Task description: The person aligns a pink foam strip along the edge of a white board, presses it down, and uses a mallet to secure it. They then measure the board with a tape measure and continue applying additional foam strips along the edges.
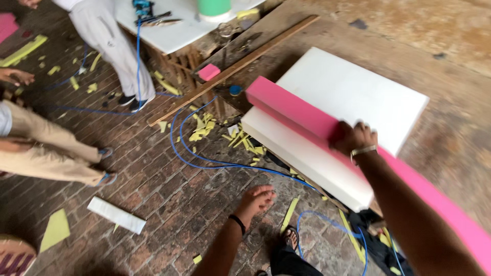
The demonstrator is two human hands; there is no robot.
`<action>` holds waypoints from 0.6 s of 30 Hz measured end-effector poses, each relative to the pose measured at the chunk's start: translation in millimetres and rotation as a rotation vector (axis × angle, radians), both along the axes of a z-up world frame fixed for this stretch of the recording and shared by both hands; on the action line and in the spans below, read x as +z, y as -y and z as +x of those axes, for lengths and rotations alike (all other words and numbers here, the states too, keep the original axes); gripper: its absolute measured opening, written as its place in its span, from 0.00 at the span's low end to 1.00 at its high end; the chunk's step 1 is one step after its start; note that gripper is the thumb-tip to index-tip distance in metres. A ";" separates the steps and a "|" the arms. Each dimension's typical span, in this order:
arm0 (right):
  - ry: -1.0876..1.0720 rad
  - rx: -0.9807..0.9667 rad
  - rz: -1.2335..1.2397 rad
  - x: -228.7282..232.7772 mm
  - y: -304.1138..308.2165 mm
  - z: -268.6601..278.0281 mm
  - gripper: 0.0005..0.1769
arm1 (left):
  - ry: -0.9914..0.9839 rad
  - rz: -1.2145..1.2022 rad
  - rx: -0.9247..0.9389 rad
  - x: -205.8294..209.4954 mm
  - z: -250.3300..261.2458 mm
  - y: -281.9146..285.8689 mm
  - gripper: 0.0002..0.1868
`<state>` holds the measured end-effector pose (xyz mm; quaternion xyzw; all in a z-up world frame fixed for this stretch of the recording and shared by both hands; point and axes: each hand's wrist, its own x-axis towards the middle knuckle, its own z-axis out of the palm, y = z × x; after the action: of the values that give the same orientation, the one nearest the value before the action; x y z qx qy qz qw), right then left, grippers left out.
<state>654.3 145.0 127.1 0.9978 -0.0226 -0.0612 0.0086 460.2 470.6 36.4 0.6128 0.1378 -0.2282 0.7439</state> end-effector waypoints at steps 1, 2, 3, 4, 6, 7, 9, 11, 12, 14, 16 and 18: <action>-0.053 -0.011 0.006 -15.1 -0.8 7.5 0.53 | 0.007 0.033 0.014 1.2 15.3 -6.8 0.23; -0.106 -0.023 0.011 -28.6 -2.9 14.2 0.52 | 0.013 0.066 0.028 3.3 31.8 -13.2 0.22; -0.107 -0.041 0.020 -40.6 -1.3 16.6 0.55 | 0.023 0.096 0.030 4.0 50.8 -17.5 0.22; -0.108 -0.060 0.030 -50.1 -0.4 17.9 0.57 | 0.019 0.151 0.042 4.1 68.7 -22.9 0.22; -0.144 -0.076 0.019 -59.9 0.4 12.6 0.62 | 0.012 0.261 0.057 2.6 105.1 -38.4 0.22; -0.163 -0.098 0.011 -61.9 0.9 12.8 0.64 | 0.019 0.282 0.082 -2.1 126.1 -44.2 0.22; -0.181 -0.091 0.013 -60.4 -0.5 14.7 0.69 | 0.040 0.322 0.124 -16.9 168.2 -57.8 0.22; -0.208 -0.095 0.004 -55.2 -2.0 14.8 0.73 | 0.252 0.205 0.205 -36.6 222.6 -65.4 0.23; -0.230 -0.098 -0.006 -53.5 -2.5 15.5 0.74 | 0.356 0.142 0.237 -47.6 249.2 -68.9 0.24; -0.168 -0.134 0.000 -56.3 -4.0 13.2 0.75 | 0.498 0.104 0.191 -66.4 305.7 -76.3 0.25; -0.005 -0.206 0.004 -65.9 -9.4 -7.2 0.76 | 0.558 0.203 0.173 -80.8 346.3 -82.5 0.27; 0.186 -0.356 0.056 -82.2 -9.9 -35.0 0.76 | 0.563 0.470 0.201 -84.7 383.6 -83.3 0.30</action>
<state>619.3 154.9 44.9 0.9793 -0.1976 0.0299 -0.0323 843.8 553.9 -48.3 0.7888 0.0361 0.0611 0.6106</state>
